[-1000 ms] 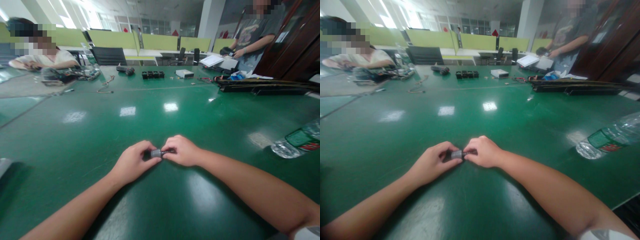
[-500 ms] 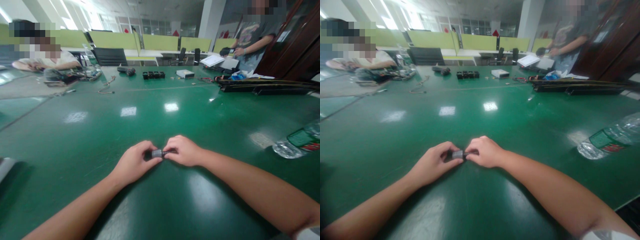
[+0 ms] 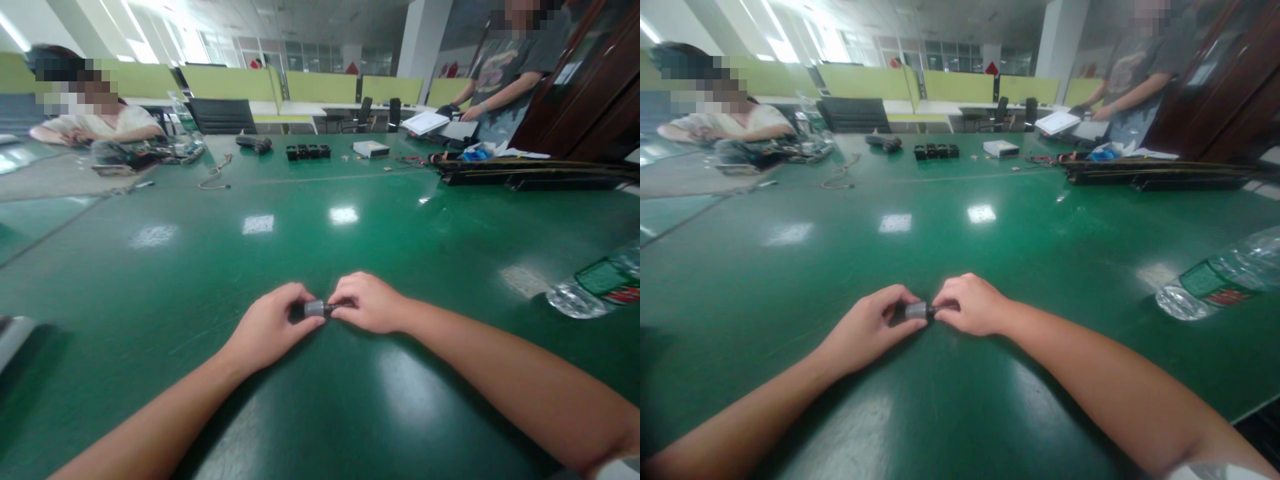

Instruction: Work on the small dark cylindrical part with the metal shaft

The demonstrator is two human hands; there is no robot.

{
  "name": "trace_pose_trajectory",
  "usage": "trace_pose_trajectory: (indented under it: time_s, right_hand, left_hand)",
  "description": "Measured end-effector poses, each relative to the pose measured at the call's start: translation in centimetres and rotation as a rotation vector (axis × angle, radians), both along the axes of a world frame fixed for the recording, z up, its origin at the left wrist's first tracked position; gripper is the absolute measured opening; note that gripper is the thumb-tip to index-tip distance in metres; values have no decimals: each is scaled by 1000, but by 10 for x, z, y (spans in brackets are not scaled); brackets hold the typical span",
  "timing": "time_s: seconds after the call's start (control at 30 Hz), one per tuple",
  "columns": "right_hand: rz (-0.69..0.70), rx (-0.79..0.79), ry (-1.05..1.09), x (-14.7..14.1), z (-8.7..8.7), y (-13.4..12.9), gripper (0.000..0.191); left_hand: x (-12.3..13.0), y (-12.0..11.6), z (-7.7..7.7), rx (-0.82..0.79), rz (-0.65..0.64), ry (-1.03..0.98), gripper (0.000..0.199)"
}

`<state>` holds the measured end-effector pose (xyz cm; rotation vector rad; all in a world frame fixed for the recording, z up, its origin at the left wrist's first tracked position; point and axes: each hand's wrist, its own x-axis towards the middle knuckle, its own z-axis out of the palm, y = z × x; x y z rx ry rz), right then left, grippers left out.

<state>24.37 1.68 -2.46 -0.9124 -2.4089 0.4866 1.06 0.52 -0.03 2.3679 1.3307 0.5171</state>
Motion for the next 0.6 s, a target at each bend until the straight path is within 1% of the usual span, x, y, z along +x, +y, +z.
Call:
trace_pose_trajectory:
  time_s: [0.6]
  right_hand:
    - [5, -2, -12, 3, 0, -2, 13]
  left_hand:
    - [-1, 0, -1, -19, 9, 21, 26]
